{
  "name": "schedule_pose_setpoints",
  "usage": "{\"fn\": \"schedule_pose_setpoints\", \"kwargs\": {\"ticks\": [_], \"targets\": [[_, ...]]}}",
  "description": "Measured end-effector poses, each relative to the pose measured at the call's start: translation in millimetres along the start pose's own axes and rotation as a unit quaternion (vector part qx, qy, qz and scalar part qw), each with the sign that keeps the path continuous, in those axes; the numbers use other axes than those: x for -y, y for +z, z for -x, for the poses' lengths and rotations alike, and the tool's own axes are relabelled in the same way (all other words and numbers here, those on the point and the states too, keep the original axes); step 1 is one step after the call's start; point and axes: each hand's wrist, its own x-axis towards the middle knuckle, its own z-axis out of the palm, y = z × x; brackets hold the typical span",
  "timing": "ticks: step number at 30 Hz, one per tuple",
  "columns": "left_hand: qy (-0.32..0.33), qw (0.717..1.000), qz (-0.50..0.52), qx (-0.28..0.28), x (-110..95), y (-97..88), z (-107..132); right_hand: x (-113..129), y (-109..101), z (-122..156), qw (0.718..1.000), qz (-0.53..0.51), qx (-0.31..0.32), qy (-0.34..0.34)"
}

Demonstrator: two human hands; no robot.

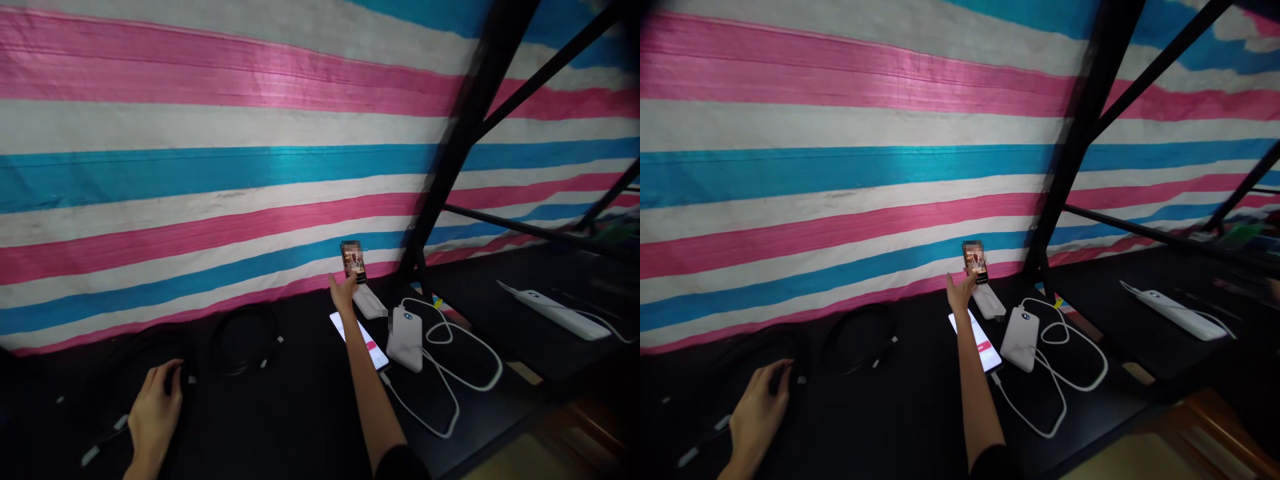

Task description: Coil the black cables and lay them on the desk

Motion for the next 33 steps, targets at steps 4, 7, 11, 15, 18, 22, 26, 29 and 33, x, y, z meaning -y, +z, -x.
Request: {"fn": "schedule_pose_setpoints", "kwargs": {"ticks": [4,7,11,15,18,22,26,29,33], "targets": [[0.000,1.000,0.000,-0.004,-1,-0.6,0,-14,-7,-7,0.999,-0.016,0.006,0.027],[0.004,1.000,0.008,-0.006,-3,-2.0,1,-16,-12,-10,0.999,-0.040,0.020,0.029],[-0.005,1.000,0.017,0.003,-3,-2.1,0,-10,-16,-14,0.995,-0.077,0.064,0.006],[-0.011,1.000,0.015,0.010,0,0.2,-1,1,-14,-15,0.984,-0.092,0.153,-0.007],[-0.009,1.000,0.012,0.016,1,1.2,-2,7,-11,-9,0.966,-0.075,0.246,-0.005],[-0.016,1.000,0.007,0.022,1,1.5,-2,14,-4,7,0.927,-0.030,0.374,0.002],[-0.013,1.000,0.015,0.015,0,1.2,-1,22,6,22,0.903,0.011,0.428,0.004],[-0.012,1.000,0.017,0.016,0,0.3,-1,26,11,29,0.894,0.032,0.447,0.003],[-0.004,1.000,0.023,0.017,-1,-1.2,-1,25,12,29,0.895,0.041,0.444,-0.003]]}}
